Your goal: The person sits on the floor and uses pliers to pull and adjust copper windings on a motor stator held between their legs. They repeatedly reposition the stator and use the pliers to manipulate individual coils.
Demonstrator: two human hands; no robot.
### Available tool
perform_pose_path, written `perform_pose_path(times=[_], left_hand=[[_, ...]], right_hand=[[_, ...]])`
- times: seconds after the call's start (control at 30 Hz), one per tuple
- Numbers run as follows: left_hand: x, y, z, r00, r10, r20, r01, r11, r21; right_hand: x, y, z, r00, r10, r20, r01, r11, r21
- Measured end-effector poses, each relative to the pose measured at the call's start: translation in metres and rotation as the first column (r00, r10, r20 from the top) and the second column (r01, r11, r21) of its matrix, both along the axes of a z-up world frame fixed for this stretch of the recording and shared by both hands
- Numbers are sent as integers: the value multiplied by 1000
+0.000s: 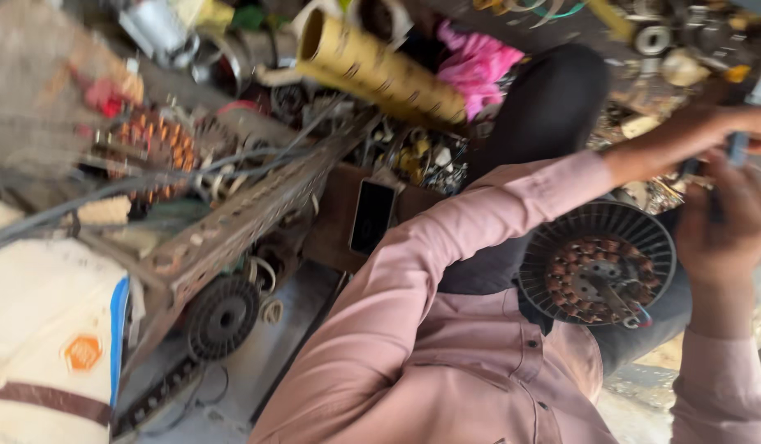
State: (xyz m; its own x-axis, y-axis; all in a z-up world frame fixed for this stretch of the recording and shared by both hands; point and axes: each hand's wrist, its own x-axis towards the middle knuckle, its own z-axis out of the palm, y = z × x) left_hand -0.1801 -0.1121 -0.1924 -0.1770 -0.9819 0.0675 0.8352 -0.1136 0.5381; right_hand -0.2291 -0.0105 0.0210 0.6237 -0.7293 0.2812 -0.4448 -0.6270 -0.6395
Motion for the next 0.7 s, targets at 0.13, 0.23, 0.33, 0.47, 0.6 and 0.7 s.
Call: perform_pose_path(times=[0.13,0.23,0.33,0.47,0.6,0.7], left_hand=[[-40,11,-10,993,-69,95,50,980,192],[-16,19,-20,994,-17,110,-12,968,251],[21,34,-24,995,26,97,-54,952,301],[45,40,-27,992,108,72,-126,927,353],[77,58,-36,965,254,62,-255,865,432],[131,66,-51,915,397,69,-376,780,500]], right_hand=[[-41,-11,-57,969,-180,169,61,838,542],[-56,-23,-94,962,-212,173,7,651,759],[-72,-27,-108,945,-238,223,-67,529,846],[-93,-27,-113,892,-235,386,-222,517,827],[-100,-19,-88,907,-283,312,-104,566,818],[-132,4,-65,856,-424,297,-5,567,824]])
